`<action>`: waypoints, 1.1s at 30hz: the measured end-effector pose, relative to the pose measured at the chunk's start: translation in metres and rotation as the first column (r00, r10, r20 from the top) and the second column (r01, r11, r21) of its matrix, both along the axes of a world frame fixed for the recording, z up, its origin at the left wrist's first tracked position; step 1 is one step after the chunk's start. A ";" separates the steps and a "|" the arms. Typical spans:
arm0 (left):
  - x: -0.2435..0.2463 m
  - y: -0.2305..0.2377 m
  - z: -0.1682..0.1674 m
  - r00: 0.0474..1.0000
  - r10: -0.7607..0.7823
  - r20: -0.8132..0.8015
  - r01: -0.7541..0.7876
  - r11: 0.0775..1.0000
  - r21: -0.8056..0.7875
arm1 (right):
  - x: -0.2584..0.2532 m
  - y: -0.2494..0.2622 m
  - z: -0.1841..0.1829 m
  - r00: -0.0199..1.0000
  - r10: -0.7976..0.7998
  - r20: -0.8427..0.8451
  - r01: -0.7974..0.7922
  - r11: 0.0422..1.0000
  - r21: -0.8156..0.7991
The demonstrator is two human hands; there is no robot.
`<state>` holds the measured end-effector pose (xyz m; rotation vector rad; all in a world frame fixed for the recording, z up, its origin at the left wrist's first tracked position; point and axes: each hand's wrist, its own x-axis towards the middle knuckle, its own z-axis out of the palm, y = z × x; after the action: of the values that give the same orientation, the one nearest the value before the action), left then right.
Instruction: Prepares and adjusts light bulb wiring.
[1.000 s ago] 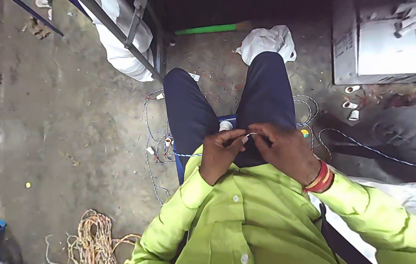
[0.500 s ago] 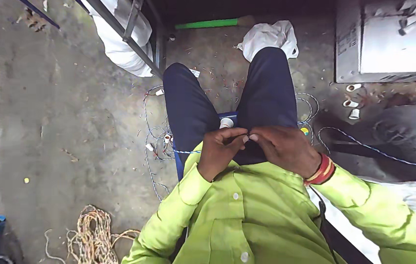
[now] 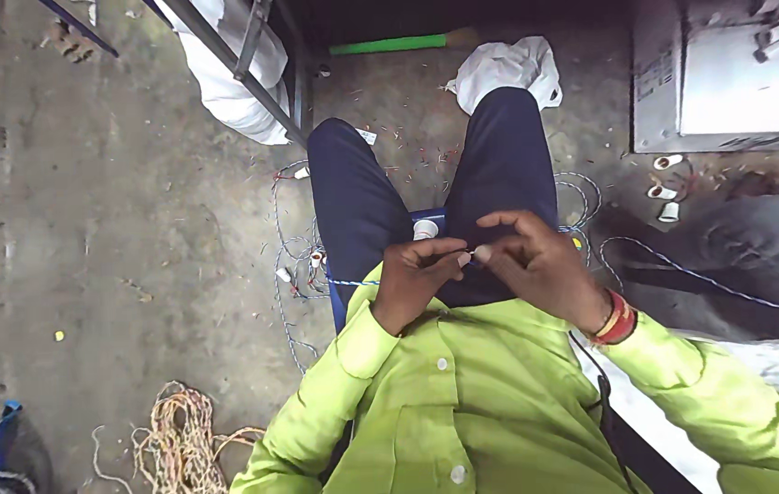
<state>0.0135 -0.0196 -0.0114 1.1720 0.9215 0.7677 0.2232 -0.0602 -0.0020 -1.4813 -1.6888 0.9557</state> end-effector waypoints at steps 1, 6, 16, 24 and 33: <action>0.000 0.000 0.001 1.000 0.005 -0.007 -0.005 1.000 -0.018 | 0.000 -0.002 -0.002 0.998 0.018 0.054 -0.023 0.995 0.093; 0.001 0.000 0.001 0.999 0.008 -0.032 -0.010 0.999 -0.046 | 0.000 -0.002 -0.003 0.957 0.022 0.290 -0.136 0.915 0.380; 0.002 -0.004 -0.009 0.995 0.029 -0.098 0.003 0.951 0.308 | -0.001 0.005 0.004 0.920 0.128 0.370 -0.188 0.973 0.131; 0.005 -0.003 -0.008 0.999 0.036 -0.008 -0.033 0.976 0.217 | 0.004 0.007 0.010 1.000 0.012 -0.027 -0.017 0.984 -0.179; 0.001 -0.005 -0.008 0.995 0.078 -0.057 -0.065 0.978 0.199 | 0.000 -0.004 -0.004 0.987 -0.046 0.155 0.021 0.987 0.162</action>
<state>0.0144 -0.0243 -0.0191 1.3492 0.9622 0.8994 0.2231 -0.0637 -0.0061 -1.5054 -1.8017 0.6822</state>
